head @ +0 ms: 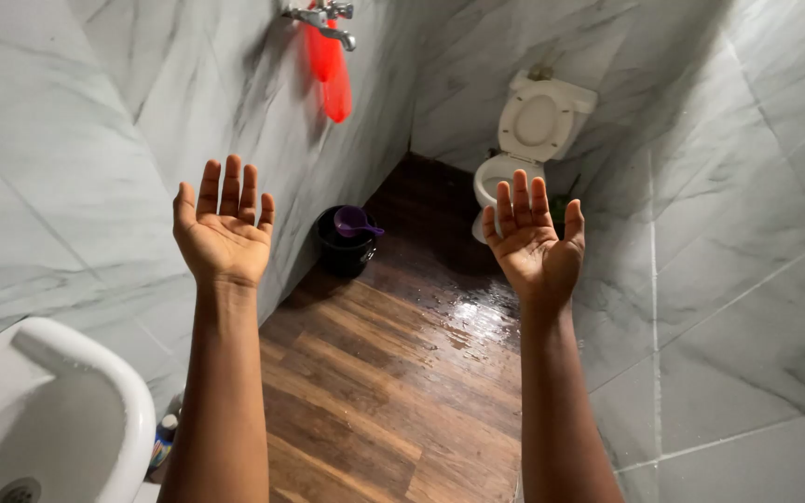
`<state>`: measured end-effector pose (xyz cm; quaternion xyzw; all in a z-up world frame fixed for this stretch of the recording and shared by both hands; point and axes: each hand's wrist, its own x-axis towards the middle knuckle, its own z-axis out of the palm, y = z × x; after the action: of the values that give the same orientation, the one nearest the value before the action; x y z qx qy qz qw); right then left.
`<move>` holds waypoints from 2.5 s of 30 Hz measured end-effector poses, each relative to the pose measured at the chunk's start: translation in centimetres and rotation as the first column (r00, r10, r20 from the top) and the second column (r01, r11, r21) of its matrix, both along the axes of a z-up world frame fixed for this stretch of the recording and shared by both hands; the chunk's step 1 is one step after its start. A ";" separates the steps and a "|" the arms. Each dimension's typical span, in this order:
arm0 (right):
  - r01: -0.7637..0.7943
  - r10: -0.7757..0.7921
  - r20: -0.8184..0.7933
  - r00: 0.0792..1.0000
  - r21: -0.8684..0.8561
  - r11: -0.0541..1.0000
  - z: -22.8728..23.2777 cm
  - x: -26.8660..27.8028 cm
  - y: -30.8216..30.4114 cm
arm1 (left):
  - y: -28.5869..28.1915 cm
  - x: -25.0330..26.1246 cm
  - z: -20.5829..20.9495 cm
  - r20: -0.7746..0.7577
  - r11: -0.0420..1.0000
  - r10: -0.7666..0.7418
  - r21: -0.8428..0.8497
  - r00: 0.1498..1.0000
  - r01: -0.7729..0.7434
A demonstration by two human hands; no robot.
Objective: Organizing cleaning supplies and toiletries on the floor, measuring the area with a tape measure, and tidying with a broom.
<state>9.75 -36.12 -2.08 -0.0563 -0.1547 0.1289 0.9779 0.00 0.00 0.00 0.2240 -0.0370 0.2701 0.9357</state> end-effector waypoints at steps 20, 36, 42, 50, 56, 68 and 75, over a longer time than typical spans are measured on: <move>-0.130 0.126 -0.114 0.985 -0.026 0.991 -1.9 1.3 3.0 | 1.2 -3.7 -2.8 -0.112 0.980 0.154 -0.111 0.982 -0.167; -0.145 0.121 -0.099 0.988 -0.276 0.950 -3.8 1.7 3.4 | -2.3 -4.6 -6.2 -0.271 0.962 0.272 0.065 0.923 -0.265; -0.136 0.112 -0.100 0.989 -0.278 0.951 -4.3 3.7 4.4 | -3.3 -1.9 -5.7 -0.307 0.973 0.229 0.075 0.924 -0.217; -0.118 0.083 -0.173 0.981 -0.199 0.973 -5.3 6.7 7.9 | -0.6 2.7 -5.5 -0.297 0.988 0.154 0.056 0.942 -0.144; -0.047 0.043 -0.104 0.994 -0.031 0.998 -3.8 8.8 10.4 | 3.2 7.6 -3.5 -0.282 0.995 0.007 0.102 0.959 0.022; 0.218 -0.227 -0.131 0.965 -0.077 0.973 -4.3 10.8 14.1 | 10.1 18.3 -2.1 -0.321 0.935 -0.230 0.189 0.919 0.300; 0.300 -0.332 -0.227 0.915 -0.165 0.939 -7.0 14.1 14.3 | 11.1 24.2 -5.8 -0.410 0.922 -0.280 0.139 0.868 0.362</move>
<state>23.84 -21.78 -9.11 -0.1258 -0.0097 -0.0156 0.9919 24.24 11.08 -5.78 0.3610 0.0807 0.0555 0.9274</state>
